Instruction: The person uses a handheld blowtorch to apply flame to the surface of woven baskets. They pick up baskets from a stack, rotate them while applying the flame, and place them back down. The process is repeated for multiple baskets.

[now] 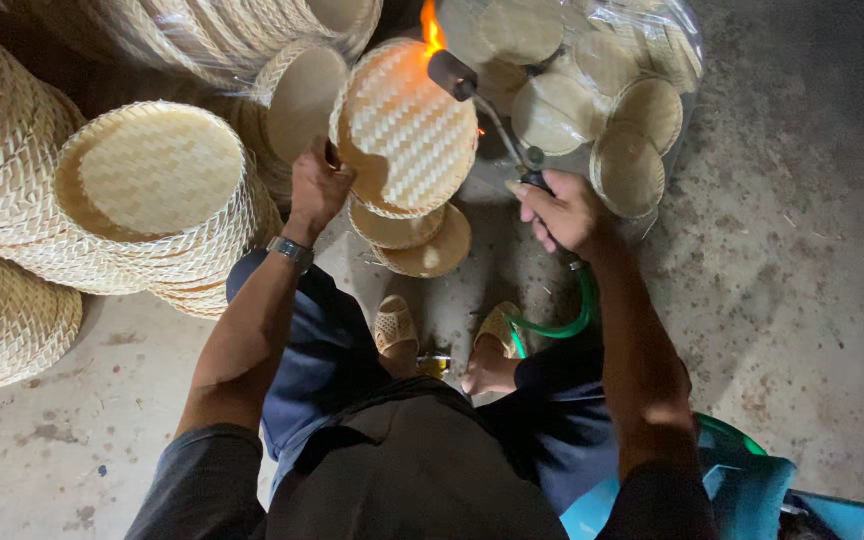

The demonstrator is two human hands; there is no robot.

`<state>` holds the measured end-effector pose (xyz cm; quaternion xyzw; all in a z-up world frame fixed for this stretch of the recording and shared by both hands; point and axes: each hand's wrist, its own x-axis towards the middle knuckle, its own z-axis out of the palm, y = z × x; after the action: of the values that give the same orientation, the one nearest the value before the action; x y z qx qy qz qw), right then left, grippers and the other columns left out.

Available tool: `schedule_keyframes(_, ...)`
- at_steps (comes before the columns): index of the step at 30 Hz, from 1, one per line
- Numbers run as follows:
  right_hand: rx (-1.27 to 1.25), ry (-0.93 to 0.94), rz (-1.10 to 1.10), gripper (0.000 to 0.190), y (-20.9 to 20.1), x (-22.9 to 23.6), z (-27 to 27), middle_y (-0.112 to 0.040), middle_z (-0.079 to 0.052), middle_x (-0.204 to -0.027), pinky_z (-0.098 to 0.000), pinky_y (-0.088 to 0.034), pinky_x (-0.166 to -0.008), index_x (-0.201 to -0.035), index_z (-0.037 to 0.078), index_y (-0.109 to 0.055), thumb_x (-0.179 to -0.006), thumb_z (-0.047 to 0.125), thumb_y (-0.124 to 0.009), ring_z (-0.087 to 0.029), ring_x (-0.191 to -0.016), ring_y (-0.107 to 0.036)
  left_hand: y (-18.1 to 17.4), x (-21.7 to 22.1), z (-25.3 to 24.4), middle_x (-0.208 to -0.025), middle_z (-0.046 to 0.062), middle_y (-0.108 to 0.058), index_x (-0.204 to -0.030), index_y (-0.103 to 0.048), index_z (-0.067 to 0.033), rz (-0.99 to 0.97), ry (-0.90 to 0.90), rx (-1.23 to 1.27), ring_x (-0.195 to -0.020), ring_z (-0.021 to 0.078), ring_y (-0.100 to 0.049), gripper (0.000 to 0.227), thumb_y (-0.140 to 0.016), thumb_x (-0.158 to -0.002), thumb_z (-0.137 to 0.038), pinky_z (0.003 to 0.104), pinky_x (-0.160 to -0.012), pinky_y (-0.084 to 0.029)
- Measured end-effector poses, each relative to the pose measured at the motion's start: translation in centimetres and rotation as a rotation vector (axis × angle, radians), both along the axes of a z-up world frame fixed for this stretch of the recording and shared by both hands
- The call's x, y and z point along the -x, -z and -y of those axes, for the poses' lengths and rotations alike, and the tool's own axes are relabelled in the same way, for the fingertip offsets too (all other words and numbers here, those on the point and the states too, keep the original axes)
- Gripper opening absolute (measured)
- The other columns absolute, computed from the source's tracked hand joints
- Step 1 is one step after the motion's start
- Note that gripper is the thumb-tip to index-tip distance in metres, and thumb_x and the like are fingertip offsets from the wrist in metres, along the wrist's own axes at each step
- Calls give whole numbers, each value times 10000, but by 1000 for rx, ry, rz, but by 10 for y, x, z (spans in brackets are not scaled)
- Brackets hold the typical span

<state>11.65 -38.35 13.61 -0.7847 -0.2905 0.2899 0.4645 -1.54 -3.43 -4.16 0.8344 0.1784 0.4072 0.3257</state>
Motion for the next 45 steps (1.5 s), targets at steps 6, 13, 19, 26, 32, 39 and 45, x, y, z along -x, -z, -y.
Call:
schedule_keyframes(6, 70, -172, 43, 310, 4, 8, -11, -565, -20, -648, -275, -401, -393, -881, 26, -613, -1013, 307, -629, -86, -459, -494, 0, -6, 12, -816, 191, -633, -941, -578, 16, 18, 62, 73, -715, 336, -638, 239, -737, -804, -98, 431, -677, -529)
schedule_keyframes(13, 132, -49, -4, 295, 9, 17, -4, -569, -31, -648, -288, -397, -375, -885, 35, -597, -973, 308, -666, -104, -436, -487, -7, 0, 16, -806, 177, -619, -932, -550, 26, -37, 55, 165, -683, 279, -633, 273, -767, -806, -83, 399, -628, -540)
schedule_keyframes(19, 83, 4, 48, 295, 28, 26, 10, -573, -18, -683, -279, -400, -382, -890, 49, -595, -979, 324, -647, -92, -450, -482, 10, -2, 13, -839, 137, -645, -949, -537, 24, -24, 50, 412, -672, 184, -693, 272, -761, -830, -75, 355, -558, -581)
schedule_keyframes(26, 126, -4, -56, 222, 45, 45, 37, -594, -46, -666, -290, -398, -382, -918, 78, -653, -958, 294, -620, -105, -436, -500, 25, 5, 10, -886, 122, -686, -1087, -560, 48, 232, -13, 367, -658, 170, -677, 222, -692, -934, -44, 320, -567, -581)
schedule_keyframes(32, -28, 85, 7, 222, 47, 35, -5, -579, -17, -700, -263, -386, -382, -1009, 57, -646, -981, 278, -657, -74, -461, -482, 22, 0, 44, -930, 125, -692, -1126, -571, 54, 166, 93, 582, -707, 161, -716, 210, -640, -951, -39, 311, -581, -630)
schedule_keyframes(39, -119, 265, 68, 163, 54, 38, -17, -588, 28, -688, -249, -324, -350, -1074, 155, -679, -945, 247, -639, -51, -432, -455, 19, 17, 76, -996, 120, -687, -1134, -528, 34, 318, 290, 963, -789, 180, -746, 199, -617, -985, -64, 331, -688, -682)
schedule_keyframes(45, -241, 532, 129, 258, 68, 19, -21, -564, -23, -609, -252, -391, -378, -920, 72, -593, -937, 256, -773, -88, -423, -501, 8, 32, 114, -1075, 137, -736, -1208, -586, -27, 365, 368, 1263, -840, 219, -761, 292, -660, -927, -55, 333, -702, -658)
